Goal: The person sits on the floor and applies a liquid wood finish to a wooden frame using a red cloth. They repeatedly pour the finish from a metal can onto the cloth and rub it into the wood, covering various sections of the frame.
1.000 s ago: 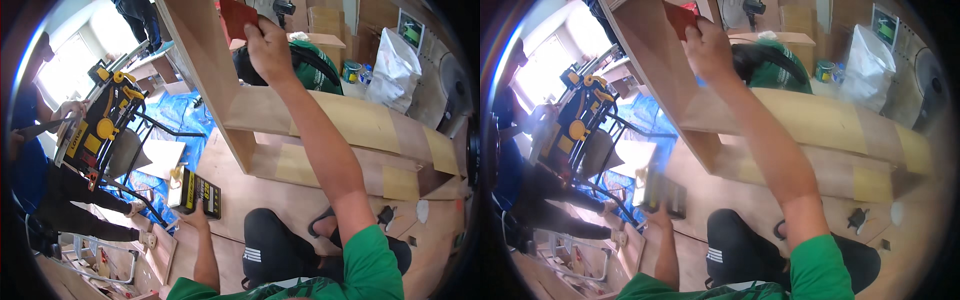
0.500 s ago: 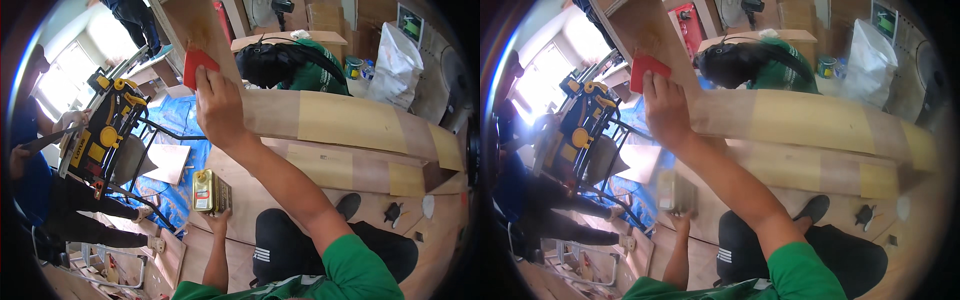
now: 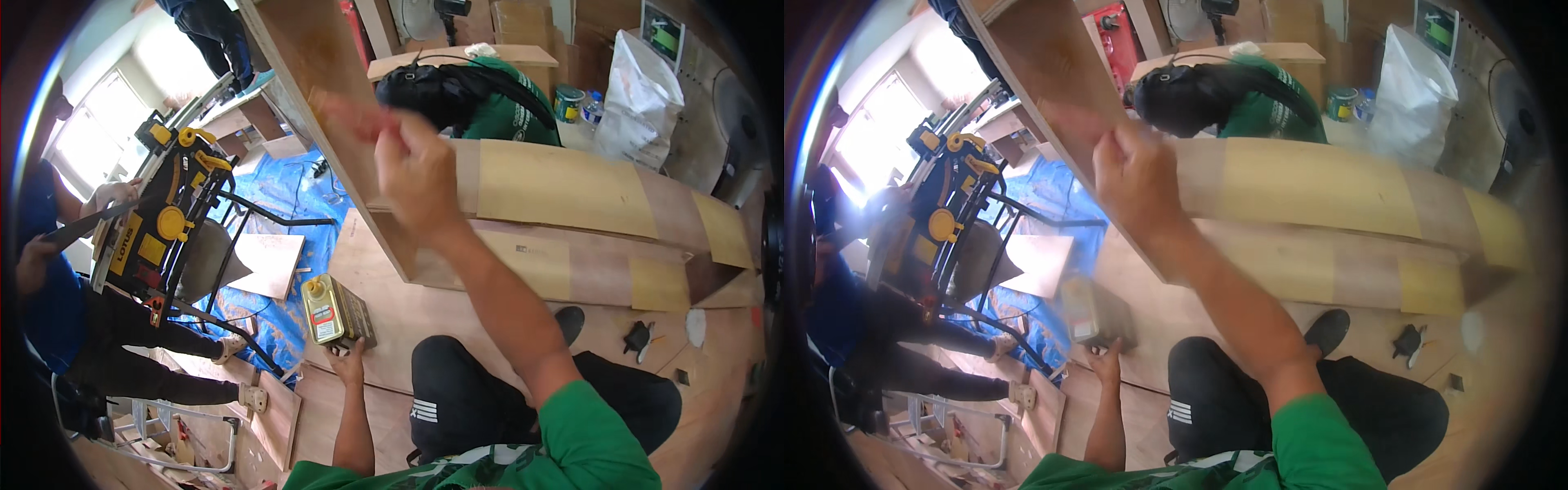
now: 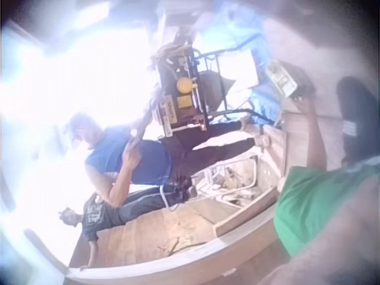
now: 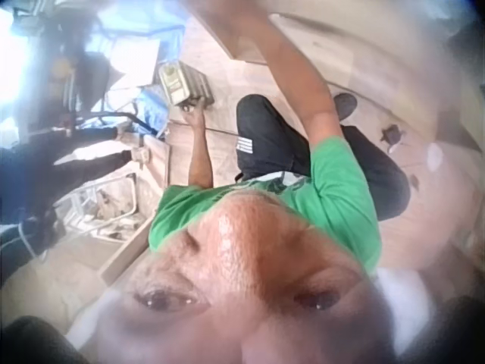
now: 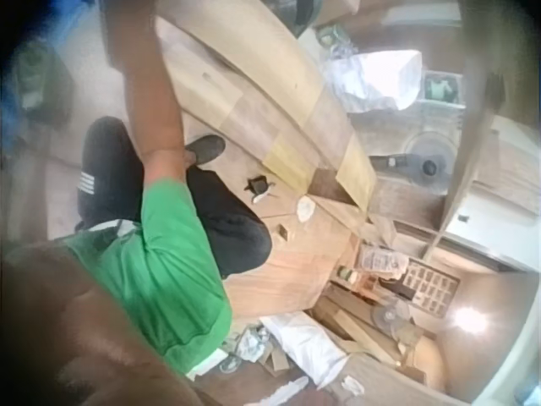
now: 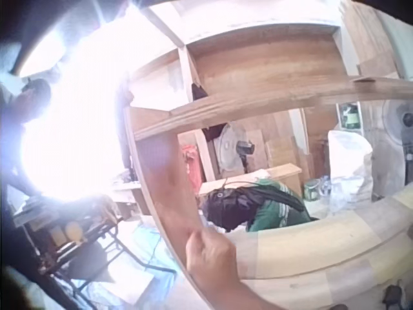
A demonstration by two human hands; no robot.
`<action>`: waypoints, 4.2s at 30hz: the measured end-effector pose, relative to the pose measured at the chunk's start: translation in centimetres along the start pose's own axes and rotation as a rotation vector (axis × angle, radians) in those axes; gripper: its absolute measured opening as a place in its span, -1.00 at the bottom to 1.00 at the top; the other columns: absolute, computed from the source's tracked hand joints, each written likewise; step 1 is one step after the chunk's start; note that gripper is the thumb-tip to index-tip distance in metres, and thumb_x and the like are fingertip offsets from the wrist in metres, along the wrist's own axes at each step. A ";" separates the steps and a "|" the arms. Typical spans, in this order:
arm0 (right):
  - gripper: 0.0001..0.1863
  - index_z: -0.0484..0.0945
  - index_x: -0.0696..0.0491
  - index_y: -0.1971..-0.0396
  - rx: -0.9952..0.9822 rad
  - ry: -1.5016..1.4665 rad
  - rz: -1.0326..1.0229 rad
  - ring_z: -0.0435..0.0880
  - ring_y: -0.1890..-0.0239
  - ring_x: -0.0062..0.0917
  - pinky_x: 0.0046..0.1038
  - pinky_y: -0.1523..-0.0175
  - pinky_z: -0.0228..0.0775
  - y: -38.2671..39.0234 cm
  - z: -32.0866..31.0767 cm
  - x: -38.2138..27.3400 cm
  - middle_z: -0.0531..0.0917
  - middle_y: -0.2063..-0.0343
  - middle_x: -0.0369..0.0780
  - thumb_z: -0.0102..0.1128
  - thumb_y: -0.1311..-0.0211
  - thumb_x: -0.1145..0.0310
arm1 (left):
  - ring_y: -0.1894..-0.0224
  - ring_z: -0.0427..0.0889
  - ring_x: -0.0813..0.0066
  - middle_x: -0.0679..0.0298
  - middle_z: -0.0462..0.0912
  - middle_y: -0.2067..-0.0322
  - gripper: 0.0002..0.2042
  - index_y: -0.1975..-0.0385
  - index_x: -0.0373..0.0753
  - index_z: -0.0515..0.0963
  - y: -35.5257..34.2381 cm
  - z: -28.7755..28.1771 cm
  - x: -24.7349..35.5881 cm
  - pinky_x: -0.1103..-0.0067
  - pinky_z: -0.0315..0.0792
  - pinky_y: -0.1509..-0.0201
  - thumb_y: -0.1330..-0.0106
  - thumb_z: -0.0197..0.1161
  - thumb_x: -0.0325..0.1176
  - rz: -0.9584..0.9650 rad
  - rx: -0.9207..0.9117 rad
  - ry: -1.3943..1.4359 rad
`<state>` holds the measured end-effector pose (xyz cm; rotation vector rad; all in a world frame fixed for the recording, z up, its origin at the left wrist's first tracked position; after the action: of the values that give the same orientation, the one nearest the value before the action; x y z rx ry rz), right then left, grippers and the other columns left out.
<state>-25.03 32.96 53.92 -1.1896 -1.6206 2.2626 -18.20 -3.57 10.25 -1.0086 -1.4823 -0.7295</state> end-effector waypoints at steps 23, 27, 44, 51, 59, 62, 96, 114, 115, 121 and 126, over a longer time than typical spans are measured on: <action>-0.74 0.68 0.12 0.06 -0.157 -0.206 -0.246 0.72 0.15 -0.28 -0.39 0.00 0.52 -9.3 1.2 0.1 0.72 0.17 -0.05 0.20 -0.27 0.59 | -0.09 0.59 0.03 -0.08 0.63 0.04 -0.41 -0.15 -0.39 0.50 12.8 17.4 11.2 0.28 0.42 -0.20 -0.28 0.40 -0.07 0.306 -0.579 -0.545; -0.74 0.73 0.07 0.16 -0.004 -0.224 -0.468 0.68 0.17 -0.23 -0.35 0.06 0.53 -12.3 1.0 -1.2 0.71 0.24 -0.10 0.21 -0.18 0.61 | -0.05 0.58 -0.03 -0.11 0.63 0.06 -0.42 -0.13 -0.37 0.53 13.1 18.0 10.6 0.21 0.38 -0.20 -0.33 0.29 0.04 0.325 -0.535 -0.573; -0.71 0.69 0.08 0.04 -0.136 0.003 -0.606 0.71 0.20 -0.37 -0.41 0.04 0.53 -11.0 3.8 1.4 0.71 0.23 -0.12 0.22 -0.24 0.58 | 0.04 0.63 0.10 0.08 0.71 0.20 -0.64 0.15 -0.28 0.69 13.5 18.5 10.0 0.24 0.38 -0.16 -0.31 0.29 -0.08 0.316 -0.560 -0.706; -0.80 0.65 0.16 0.20 -0.198 0.140 -0.044 0.69 0.30 -0.17 -0.29 0.19 0.51 -13.0 3.0 2.9 0.69 0.34 -0.02 0.27 -0.23 0.38 | 0.00 0.62 0.11 0.08 0.70 0.15 -0.62 0.13 -0.27 0.68 13.3 19.0 10.8 0.25 0.36 -0.20 -0.33 0.27 -0.06 0.349 -0.547 -0.683; -0.80 0.70 0.11 0.15 -0.299 -0.088 -0.154 0.70 0.21 -0.09 -0.20 0.08 0.53 -7.3 2.3 -2.7 0.71 0.25 -0.02 0.19 -0.27 0.45 | -0.05 0.59 0.11 0.08 0.69 0.12 -0.61 0.10 -0.28 0.68 13.4 18.5 10.2 0.24 0.34 -0.22 -0.36 0.24 -0.05 0.287 -0.602 -0.727; -0.77 0.70 0.10 0.12 -0.240 -0.172 -0.173 0.69 0.22 -0.13 -0.26 0.10 0.54 -8.3 0.7 -1.5 0.72 0.25 -0.05 0.20 -0.25 0.52 | -0.05 0.59 0.11 0.07 0.69 0.11 -0.60 0.11 -0.29 0.68 13.5 18.4 10.0 0.24 0.34 -0.23 -0.35 0.24 -0.05 0.305 -0.581 -0.740; -0.60 0.69 0.00 0.03 -0.059 -0.087 -0.643 0.70 0.12 -0.19 -0.29 0.00 0.58 -13.0 4.2 -2.0 0.73 0.15 -0.13 0.18 -0.11 0.63 | -0.08 0.57 0.08 0.07 0.69 0.09 -0.58 0.12 -0.28 0.70 13.3 19.1 10.1 0.23 0.32 -0.25 -0.35 0.22 0.00 0.291 -0.585 -0.737; -0.67 0.65 -0.06 -0.07 -0.062 0.103 -0.576 0.64 -0.07 -0.22 -0.25 -0.20 0.49 -14.8 2.0 2.8 0.70 -0.01 -0.19 0.20 -0.33 0.40 | 0.04 0.61 0.02 0.02 0.70 0.18 -0.62 0.19 -0.31 0.69 13.2 18.9 10.4 0.20 0.41 -0.14 -0.31 0.27 -0.07 0.386 -0.508 -0.728; -0.69 0.67 -0.05 -0.03 -0.012 0.052 -0.609 0.66 -0.03 -0.21 -0.24 -0.17 0.51 -15.3 2.4 2.9 0.72 0.04 -0.18 0.19 -0.30 0.43 | 0.09 0.63 -0.01 0.01 0.70 0.22 -0.64 0.22 -0.32 0.70 13.1 18.9 10.6 0.18 0.45 -0.09 -0.30 0.27 -0.09 0.413 -0.485 -0.732; -0.70 0.68 -0.02 0.03 -0.005 -0.038 -0.668 0.68 0.01 -0.23 -0.23 -0.13 0.53 -16.7 5.2 3.0 0.74 0.12 -0.16 0.18 -0.25 0.45 | 0.08 0.63 -0.01 0.01 0.71 0.21 -0.64 0.22 -0.31 0.70 13.3 18.9 10.1 0.19 0.45 -0.07 -0.30 0.28 -0.09 0.416 -0.476 -0.730; -0.68 0.69 -0.07 0.01 -0.156 0.091 -0.587 0.68 -0.01 -0.27 -0.25 -0.15 0.52 -14.1 5.3 3.5 0.74 0.10 -0.21 0.15 -0.27 0.46 | 0.10 0.64 -0.02 0.00 0.71 0.25 -0.65 0.25 -0.32 0.70 13.4 18.7 9.9 0.18 0.45 -0.05 -0.29 0.29 -0.09 0.425 -0.475 -0.709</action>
<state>-35.57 36.70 64.57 -0.6956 -1.8313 1.7196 -14.50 20.66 15.66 -2.0268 -1.6166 -0.4286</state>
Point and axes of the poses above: each hand's wrist, its own y-axis away from the middle knuckle, its own z-axis out of the palm, x = y × z, the point moved 7 cm from there along -y, towards the middle knuckle
